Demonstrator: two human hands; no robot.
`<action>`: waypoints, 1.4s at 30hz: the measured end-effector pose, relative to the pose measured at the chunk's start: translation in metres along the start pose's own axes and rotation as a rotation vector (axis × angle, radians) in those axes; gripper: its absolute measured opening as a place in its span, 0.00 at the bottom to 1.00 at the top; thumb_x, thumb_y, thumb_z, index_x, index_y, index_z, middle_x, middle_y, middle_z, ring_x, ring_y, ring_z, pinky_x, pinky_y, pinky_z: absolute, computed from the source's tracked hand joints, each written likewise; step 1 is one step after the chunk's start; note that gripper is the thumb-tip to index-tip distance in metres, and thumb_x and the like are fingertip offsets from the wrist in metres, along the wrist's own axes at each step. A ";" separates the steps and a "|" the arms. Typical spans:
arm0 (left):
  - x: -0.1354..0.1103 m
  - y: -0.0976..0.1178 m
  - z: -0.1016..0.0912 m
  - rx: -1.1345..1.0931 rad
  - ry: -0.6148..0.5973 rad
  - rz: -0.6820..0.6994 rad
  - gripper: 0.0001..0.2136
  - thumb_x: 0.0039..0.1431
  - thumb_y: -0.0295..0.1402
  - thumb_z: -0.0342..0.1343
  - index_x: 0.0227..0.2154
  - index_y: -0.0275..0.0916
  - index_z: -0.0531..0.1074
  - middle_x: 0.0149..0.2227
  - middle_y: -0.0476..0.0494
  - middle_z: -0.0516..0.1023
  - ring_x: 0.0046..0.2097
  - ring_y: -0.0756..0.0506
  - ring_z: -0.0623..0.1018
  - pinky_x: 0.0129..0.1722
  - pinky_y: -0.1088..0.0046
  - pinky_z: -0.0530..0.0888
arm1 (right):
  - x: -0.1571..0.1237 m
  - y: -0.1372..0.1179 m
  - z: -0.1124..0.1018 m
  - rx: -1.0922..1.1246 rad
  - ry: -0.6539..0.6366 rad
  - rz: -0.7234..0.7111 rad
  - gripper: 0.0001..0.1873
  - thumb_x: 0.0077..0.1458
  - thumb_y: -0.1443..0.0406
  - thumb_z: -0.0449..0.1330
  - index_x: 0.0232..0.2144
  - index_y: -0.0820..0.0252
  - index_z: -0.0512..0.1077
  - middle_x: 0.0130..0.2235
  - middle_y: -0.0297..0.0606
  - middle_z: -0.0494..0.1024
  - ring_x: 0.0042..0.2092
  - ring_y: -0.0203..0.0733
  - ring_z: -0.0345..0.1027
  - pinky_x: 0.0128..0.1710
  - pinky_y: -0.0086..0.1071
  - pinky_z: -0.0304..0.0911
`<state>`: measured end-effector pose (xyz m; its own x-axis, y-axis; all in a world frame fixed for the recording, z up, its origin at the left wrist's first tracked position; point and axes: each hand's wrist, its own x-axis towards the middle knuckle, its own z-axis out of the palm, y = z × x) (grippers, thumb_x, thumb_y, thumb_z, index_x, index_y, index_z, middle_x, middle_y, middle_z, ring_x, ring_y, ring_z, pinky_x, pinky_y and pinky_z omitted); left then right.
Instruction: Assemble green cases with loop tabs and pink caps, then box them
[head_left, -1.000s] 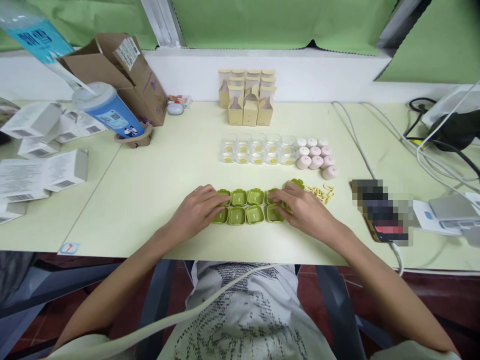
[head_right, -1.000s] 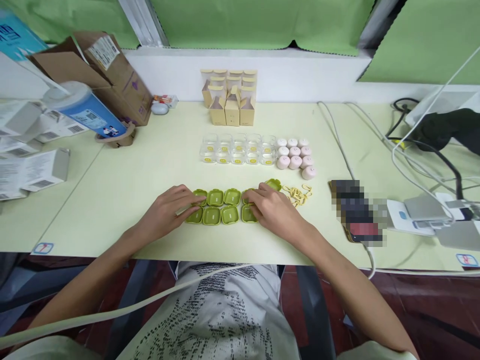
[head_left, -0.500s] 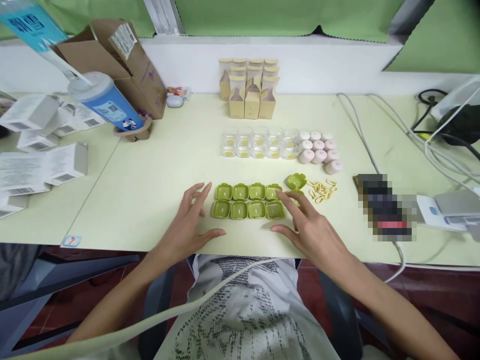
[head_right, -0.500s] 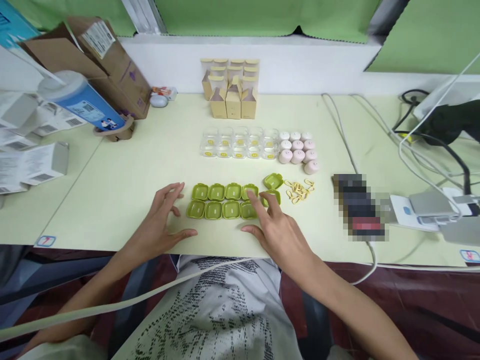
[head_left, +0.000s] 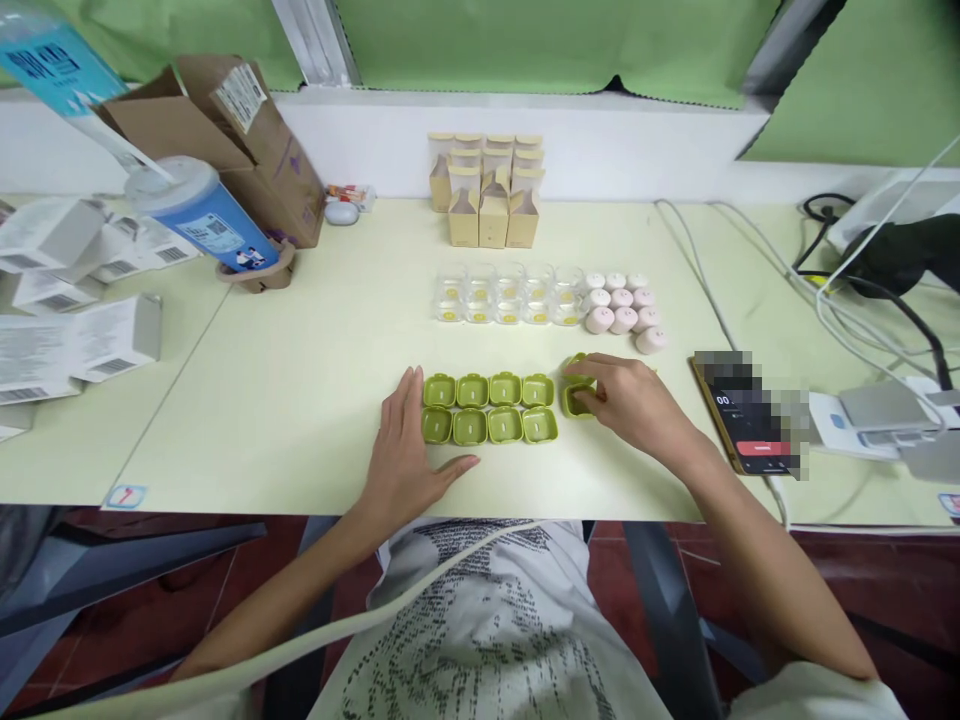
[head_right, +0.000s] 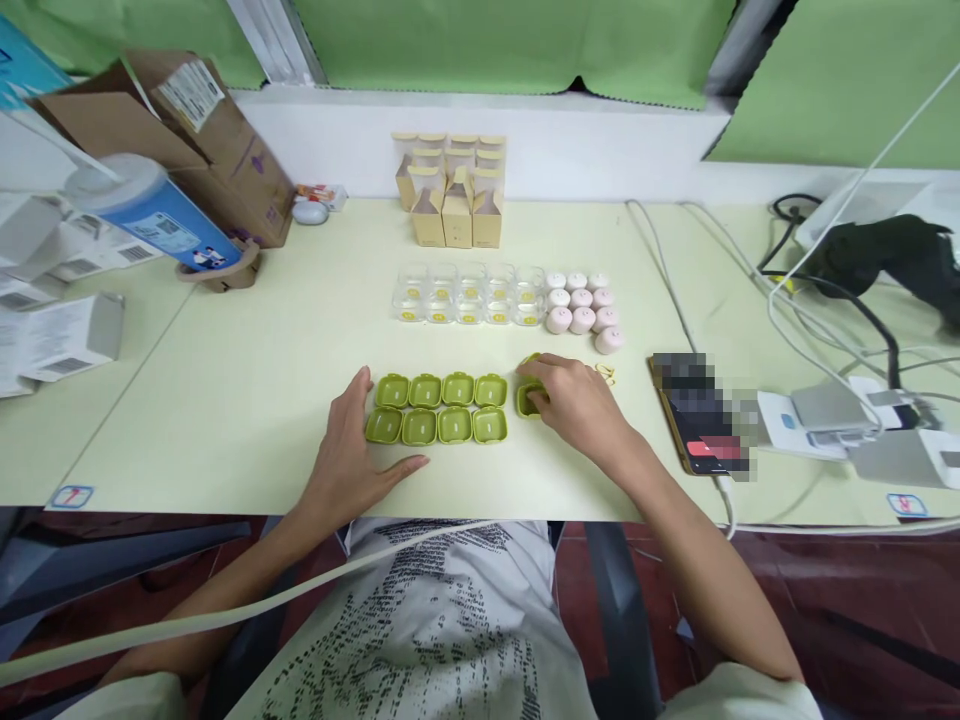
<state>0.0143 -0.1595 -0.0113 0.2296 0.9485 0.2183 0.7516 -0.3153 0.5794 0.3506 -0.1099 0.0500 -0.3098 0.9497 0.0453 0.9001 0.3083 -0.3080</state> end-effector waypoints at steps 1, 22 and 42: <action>-0.001 0.000 0.000 -0.015 -0.001 -0.004 0.63 0.60 0.57 0.73 0.82 0.48 0.33 0.79 0.23 0.55 0.78 0.20 0.61 0.74 0.27 0.65 | -0.003 0.000 0.002 -0.002 0.016 -0.001 0.18 0.61 0.75 0.60 0.48 0.57 0.85 0.48 0.40 0.89 0.37 0.44 0.80 0.35 0.35 0.65; -0.008 -0.015 -0.007 -0.110 -0.022 -0.152 0.51 0.64 0.49 0.73 0.81 0.49 0.50 0.67 0.33 0.72 0.51 0.41 0.82 0.64 0.51 0.82 | -0.080 -0.017 0.052 0.219 0.237 0.103 0.51 0.69 0.38 0.62 0.80 0.62 0.60 0.64 0.64 0.80 0.32 0.48 0.81 0.44 0.53 0.85; 0.001 -0.021 -0.007 -0.031 0.020 -0.060 0.41 0.65 0.48 0.72 0.77 0.51 0.62 0.58 0.39 0.77 0.50 0.41 0.84 0.58 0.54 0.84 | -0.080 -0.020 0.053 0.257 0.278 0.132 0.34 0.74 0.53 0.62 0.75 0.61 0.68 0.66 0.60 0.79 0.32 0.45 0.80 0.46 0.52 0.85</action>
<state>-0.0056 -0.1515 -0.0182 0.1722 0.9651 0.1975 0.7440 -0.2588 0.6161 0.3411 -0.1952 0.0024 -0.0699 0.9697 0.2339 0.8097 0.1921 -0.5546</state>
